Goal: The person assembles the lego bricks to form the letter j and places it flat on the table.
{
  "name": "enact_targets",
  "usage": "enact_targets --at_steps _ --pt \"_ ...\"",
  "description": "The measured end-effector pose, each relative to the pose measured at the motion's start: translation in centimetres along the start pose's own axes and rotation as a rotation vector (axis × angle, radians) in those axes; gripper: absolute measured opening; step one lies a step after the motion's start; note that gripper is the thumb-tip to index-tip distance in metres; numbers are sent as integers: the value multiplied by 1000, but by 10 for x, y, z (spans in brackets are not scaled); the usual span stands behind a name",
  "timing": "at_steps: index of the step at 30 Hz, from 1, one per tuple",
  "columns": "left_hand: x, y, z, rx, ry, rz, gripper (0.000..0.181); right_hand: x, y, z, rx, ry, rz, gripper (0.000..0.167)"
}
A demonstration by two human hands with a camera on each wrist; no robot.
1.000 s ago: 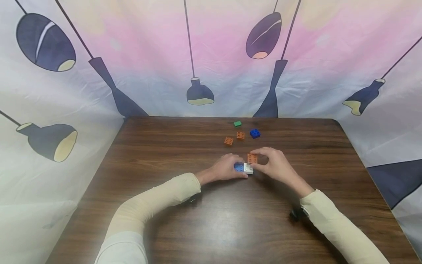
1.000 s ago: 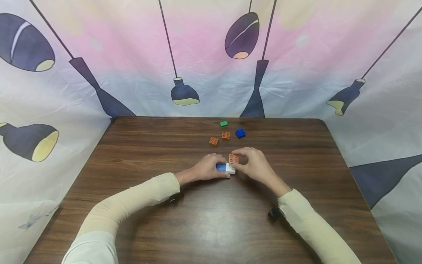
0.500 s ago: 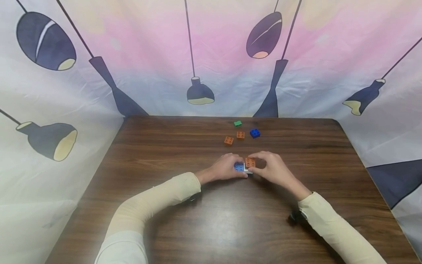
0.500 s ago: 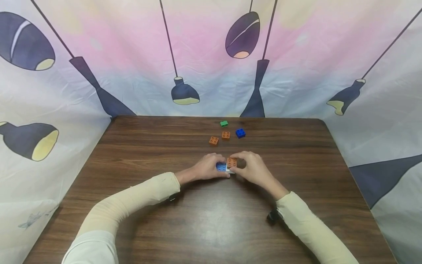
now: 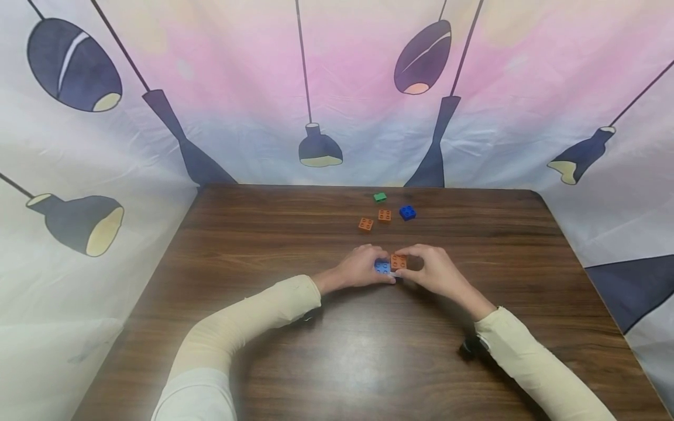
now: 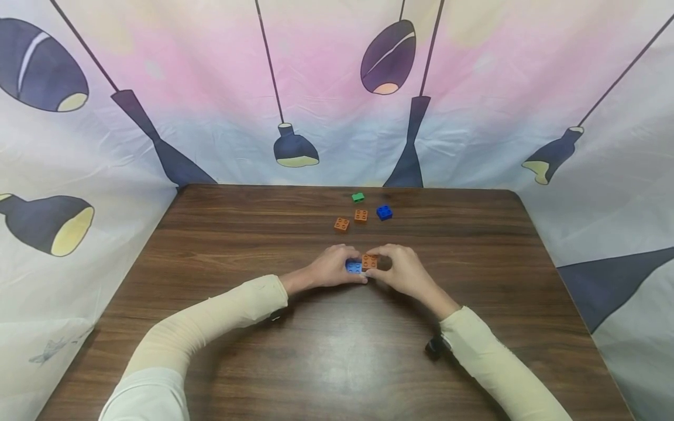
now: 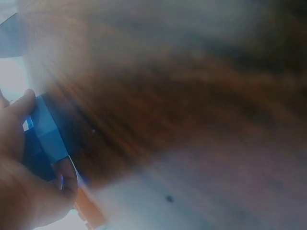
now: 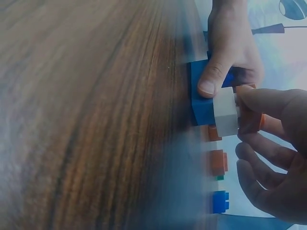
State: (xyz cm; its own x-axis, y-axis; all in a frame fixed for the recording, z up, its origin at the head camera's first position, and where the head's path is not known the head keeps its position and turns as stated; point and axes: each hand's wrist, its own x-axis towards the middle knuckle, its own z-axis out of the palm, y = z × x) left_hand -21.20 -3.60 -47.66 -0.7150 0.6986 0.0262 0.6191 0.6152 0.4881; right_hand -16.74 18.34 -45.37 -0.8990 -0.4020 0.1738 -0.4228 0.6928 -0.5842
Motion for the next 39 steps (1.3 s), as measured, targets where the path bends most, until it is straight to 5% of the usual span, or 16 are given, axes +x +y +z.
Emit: enact_targets --at_steps 18,30,39 --pt "0 -1 1 27 -3 -19 53 5 0 -1 2 -17 2 34" --pt "1 3 0 44 -11 -32 51 7 3 -3 -92 -57 -30 36" --pt "-1 4 -2 34 -16 -32 50 8 4 -2 -11 -56 9 34"
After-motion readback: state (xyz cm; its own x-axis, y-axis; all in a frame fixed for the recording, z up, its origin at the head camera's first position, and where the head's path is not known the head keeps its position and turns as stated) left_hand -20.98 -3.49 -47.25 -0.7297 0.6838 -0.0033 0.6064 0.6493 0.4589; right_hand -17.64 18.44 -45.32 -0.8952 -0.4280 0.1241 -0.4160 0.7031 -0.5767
